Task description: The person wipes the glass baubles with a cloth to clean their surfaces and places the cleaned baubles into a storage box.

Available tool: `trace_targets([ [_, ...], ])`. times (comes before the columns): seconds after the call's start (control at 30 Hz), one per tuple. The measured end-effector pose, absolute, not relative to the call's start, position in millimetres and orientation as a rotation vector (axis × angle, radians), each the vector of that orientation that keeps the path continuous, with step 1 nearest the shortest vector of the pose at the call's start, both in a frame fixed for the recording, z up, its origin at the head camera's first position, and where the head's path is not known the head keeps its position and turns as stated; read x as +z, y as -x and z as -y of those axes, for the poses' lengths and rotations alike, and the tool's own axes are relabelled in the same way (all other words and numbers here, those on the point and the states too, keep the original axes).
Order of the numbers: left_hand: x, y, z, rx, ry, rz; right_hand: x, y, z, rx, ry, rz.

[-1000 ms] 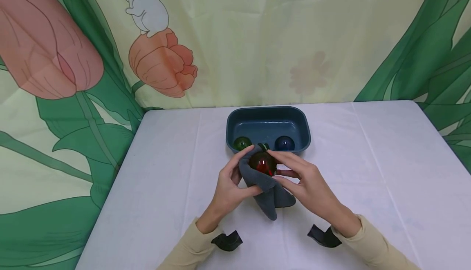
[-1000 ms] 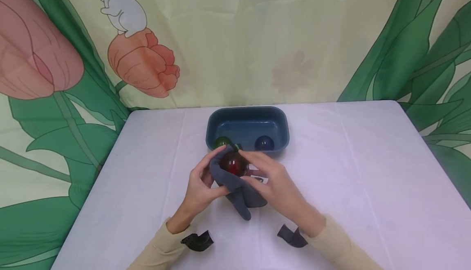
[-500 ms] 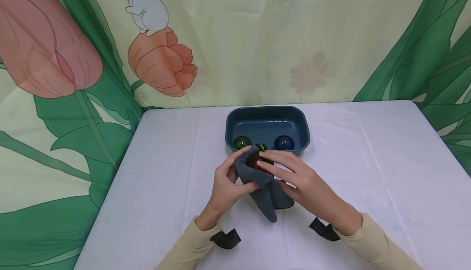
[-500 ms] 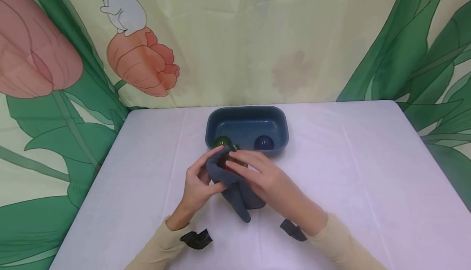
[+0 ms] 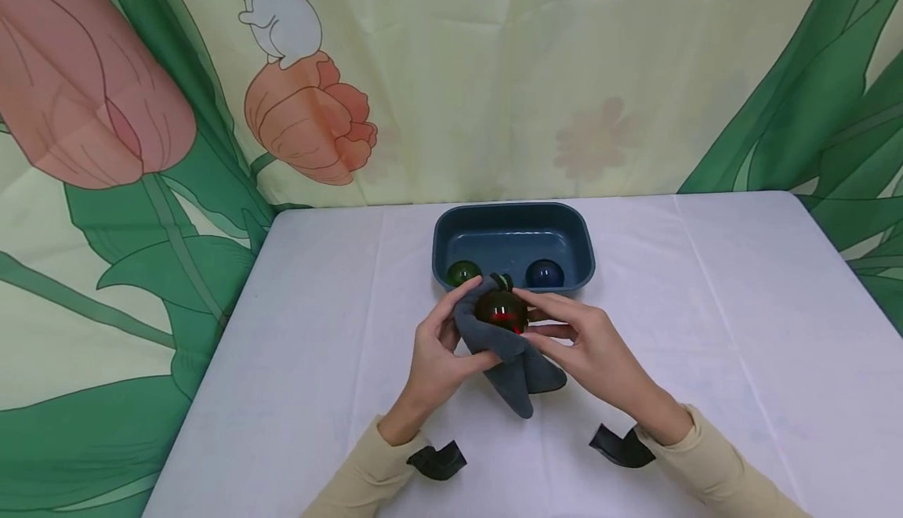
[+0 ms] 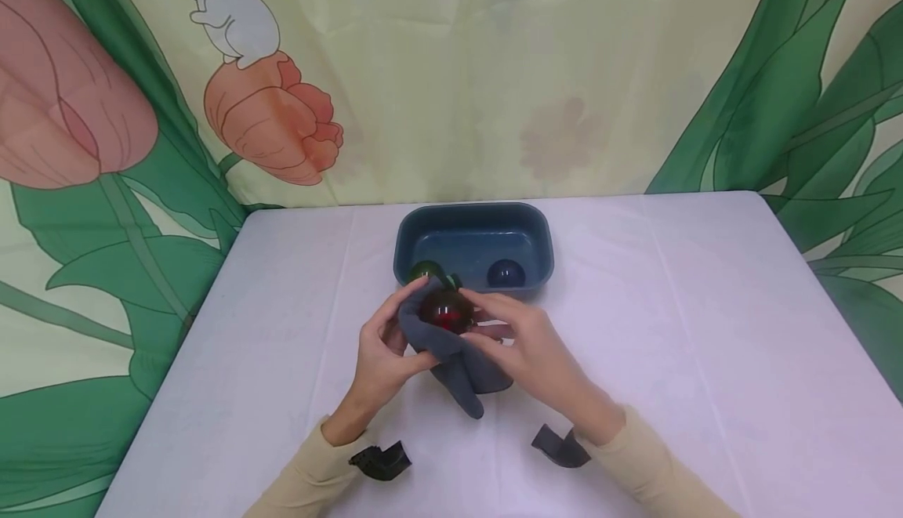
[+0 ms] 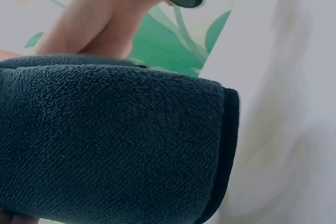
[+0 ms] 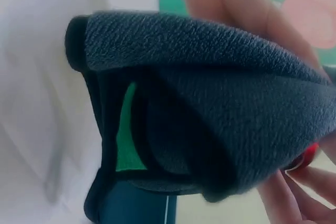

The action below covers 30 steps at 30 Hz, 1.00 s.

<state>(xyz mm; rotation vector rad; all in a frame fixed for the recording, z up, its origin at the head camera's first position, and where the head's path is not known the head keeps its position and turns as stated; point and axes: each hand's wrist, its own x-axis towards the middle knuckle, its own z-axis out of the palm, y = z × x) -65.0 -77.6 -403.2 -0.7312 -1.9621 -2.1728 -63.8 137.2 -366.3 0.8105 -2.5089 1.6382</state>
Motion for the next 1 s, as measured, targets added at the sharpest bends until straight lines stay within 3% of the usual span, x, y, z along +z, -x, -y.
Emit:
trace_targets([
  [0.23, -404, 66, 79, -2.179, 0.732, 1.918, -361, 65, -142, 1.579, -0.880, 2.597],
  [0.6, -406, 69, 82, -2.230, 0.792, 1.827, -361, 72, -145, 0.987, -1.359, 2.219],
  [1.0, -410, 62, 79, -2.237, 0.686, 1.932, -372, 65, -137, 0.893, -1.165, 2.309],
])
